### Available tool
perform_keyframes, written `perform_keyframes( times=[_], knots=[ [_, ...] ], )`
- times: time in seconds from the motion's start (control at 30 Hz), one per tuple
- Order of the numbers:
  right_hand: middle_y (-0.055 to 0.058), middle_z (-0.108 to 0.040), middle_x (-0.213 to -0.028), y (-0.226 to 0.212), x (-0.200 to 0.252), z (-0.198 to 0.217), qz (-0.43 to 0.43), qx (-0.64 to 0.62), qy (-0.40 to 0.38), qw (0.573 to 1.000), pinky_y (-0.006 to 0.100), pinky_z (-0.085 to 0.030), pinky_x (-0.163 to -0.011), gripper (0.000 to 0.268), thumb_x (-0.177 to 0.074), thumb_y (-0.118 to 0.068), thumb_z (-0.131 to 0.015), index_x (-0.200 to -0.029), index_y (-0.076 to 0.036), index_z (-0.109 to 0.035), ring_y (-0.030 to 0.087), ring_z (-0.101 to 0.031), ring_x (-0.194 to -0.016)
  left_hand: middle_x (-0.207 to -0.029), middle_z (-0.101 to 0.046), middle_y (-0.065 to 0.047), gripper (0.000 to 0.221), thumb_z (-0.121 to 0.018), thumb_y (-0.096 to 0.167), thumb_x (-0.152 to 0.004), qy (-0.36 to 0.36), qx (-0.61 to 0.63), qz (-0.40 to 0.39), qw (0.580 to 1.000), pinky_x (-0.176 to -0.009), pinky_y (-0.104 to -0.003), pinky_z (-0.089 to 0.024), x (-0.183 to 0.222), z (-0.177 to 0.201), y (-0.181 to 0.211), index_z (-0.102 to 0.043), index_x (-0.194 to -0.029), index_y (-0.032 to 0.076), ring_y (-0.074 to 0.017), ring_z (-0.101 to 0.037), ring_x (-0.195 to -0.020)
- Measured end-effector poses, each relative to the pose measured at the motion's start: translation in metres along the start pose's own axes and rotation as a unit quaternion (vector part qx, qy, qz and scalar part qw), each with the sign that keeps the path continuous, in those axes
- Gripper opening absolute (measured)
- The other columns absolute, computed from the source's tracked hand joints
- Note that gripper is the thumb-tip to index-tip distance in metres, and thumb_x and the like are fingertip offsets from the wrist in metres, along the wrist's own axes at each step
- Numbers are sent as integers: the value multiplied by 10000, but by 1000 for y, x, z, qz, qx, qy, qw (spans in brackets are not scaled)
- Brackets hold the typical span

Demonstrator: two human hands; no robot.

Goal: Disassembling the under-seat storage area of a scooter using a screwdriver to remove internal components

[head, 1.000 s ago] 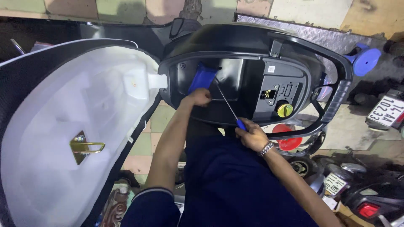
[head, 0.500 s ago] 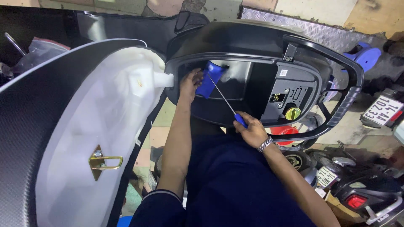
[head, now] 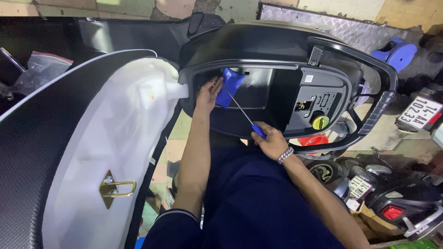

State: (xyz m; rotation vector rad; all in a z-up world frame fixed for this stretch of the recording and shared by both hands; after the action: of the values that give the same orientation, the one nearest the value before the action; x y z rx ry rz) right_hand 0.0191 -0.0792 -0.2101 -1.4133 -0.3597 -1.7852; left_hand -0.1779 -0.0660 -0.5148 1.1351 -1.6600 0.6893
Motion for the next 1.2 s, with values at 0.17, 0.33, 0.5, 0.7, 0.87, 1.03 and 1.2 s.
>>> perform_keyframes(
  times=[0.17,0.33,0.5,0.7,0.87,1.03,1.2],
  knots=[
    [64,-779,-867,-8,5,2,-13,-4,-5,1000,438,-551,-912,465,-918,-387,-680,-1355,-228,-668,297,-736,-979,-1174,-723,-246,379,-823,118,-866,-14,-77,18,997,-1015,-470,-565,29,-19,9,-700,-1190,-36,-373,-703,-1146],
    [70,-774,-795,3,-4,0,2,-15,2,1000,413,-550,-866,437,-919,-354,-693,-1329,-205,-686,274,-741,-911,-1181,-730,-177,491,-897,280,-836,0,-106,41,994,-1002,-420,-576,33,-19,7,-706,-1218,37,-311,-720,-1120],
    [49,-769,-763,-5,-1,2,17,-32,-9,999,417,-542,-854,418,-928,-361,-676,-1318,-212,-685,263,-728,-891,-1098,-754,-132,452,-889,316,-839,4,-93,61,994,-951,-377,-609,36,-21,7,-739,-1175,53,-273,-749,-1046],
    [169,-609,-647,1,-12,-18,-59,-357,-78,929,246,-334,-275,404,-996,-206,-640,-1342,0,-603,168,-483,-387,-1052,-745,-93,486,-898,369,-828,-15,-112,46,993,-913,-346,-617,21,-6,7,-732,-1171,68,-238,-751,-990],
    [172,-546,-643,-29,-8,-13,-91,-455,-93,881,221,-299,-247,477,-999,-207,-611,-1366,86,-530,142,-432,-352,-980,-751,-95,385,-874,323,-851,-16,-83,31,996,-834,-326,-629,3,5,3,-739,-1097,59,-224,-752,-900],
    [105,-470,-686,-27,-21,-31,-144,-609,-161,763,145,-248,-253,317,-993,-186,-584,-1217,38,-584,65,-405,-365,-865,-735,-68,266,-825,297,-875,-14,15,75,997,-705,-280,-609,-17,13,-7,-736,-998,79,-198,-722,-784],
    [90,-707,-679,15,-76,-67,-15,-171,-29,985,299,-506,-487,290,-985,-375,-633,-1179,-201,-761,199,-685,-560,-856,-666,-107,210,-703,254,-920,27,102,64,992,-628,-321,-556,-34,15,-14,-655,-967,55,-239,-650,-754]
  ],
)
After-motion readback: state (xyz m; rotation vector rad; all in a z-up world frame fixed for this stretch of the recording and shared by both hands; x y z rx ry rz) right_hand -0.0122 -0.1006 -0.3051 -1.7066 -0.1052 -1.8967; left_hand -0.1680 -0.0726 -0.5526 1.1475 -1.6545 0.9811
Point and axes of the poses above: each hand's wrist, its own x-axis away from the middle knuckle, its own z-axis out of the back of the hand, y = z × x, the point moved 5 cm from there along -x, towards the middle knuckle
